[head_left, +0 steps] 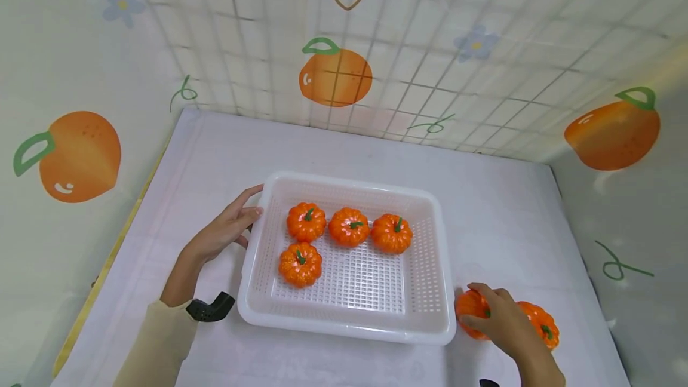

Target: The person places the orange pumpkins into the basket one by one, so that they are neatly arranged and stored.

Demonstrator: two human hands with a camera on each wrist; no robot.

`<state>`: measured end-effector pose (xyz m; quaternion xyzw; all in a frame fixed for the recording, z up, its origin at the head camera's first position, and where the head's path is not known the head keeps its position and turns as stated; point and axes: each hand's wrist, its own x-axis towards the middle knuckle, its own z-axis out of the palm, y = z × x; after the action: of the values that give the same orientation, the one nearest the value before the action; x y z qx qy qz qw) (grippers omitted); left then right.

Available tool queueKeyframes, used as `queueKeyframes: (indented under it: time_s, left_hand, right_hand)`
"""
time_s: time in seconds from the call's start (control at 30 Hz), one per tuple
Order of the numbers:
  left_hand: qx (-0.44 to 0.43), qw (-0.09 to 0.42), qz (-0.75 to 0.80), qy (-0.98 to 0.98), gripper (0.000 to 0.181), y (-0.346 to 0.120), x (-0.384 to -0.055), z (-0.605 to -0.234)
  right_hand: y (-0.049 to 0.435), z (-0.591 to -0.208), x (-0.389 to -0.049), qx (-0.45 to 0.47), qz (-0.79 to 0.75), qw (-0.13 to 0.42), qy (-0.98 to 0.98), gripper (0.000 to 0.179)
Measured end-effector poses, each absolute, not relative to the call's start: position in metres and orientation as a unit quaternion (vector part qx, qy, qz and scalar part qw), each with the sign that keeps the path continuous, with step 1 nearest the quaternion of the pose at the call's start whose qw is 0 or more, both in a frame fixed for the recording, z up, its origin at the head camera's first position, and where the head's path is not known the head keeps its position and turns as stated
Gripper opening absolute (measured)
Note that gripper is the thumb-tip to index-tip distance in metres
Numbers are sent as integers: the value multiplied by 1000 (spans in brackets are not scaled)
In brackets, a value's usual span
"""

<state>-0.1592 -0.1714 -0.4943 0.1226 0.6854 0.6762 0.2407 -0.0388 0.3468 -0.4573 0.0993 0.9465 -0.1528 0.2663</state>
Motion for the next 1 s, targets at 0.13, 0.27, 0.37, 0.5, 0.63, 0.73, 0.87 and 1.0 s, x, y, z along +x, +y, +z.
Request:
queueKeyframes:
  time_s: [0.13, 0.27, 0.37, 0.5, 0.63, 0.73, 0.87, 1.0]
  left_hand:
    - [123, 240, 676, 686, 58, -171, -159, -493]
    - [123, 240, 677, 685, 58, -171, -160, -493]
    - [121, 239, 677, 685, 58, -171, -159, -493]
    - [120, 239, 677, 686, 58, -171, -158, -494]
    - [122, 239, 678, 684, 57, -171, -157, -495]
    - [122, 238, 677, 685, 57, -170, -157, -494]
    - [120, 239, 676, 687, 58, -171, -157, -493]
    - [122, 239, 678, 685, 58, -171, -158, -493]
  right_hand:
    - [348, -457, -40, 106, -153, 269, 945, 81]
    - [352, -456, -40, 99, -155, 260, 948, 81]
    - [354, -453, -40, 92, -157, 251, 951, 81]
    - [356, -445, -40, 89, -160, 243, 953, 79]
    - [358, -440, -40, 75, -160, 224, 958, 76]
    - [358, -437, -40, 65, -156, 207, 964, 74]
    - [358, -433, -43, 66, -154, 200, 965, 74]
    - [356, -426, -49, 77, -151, 208, 963, 79]
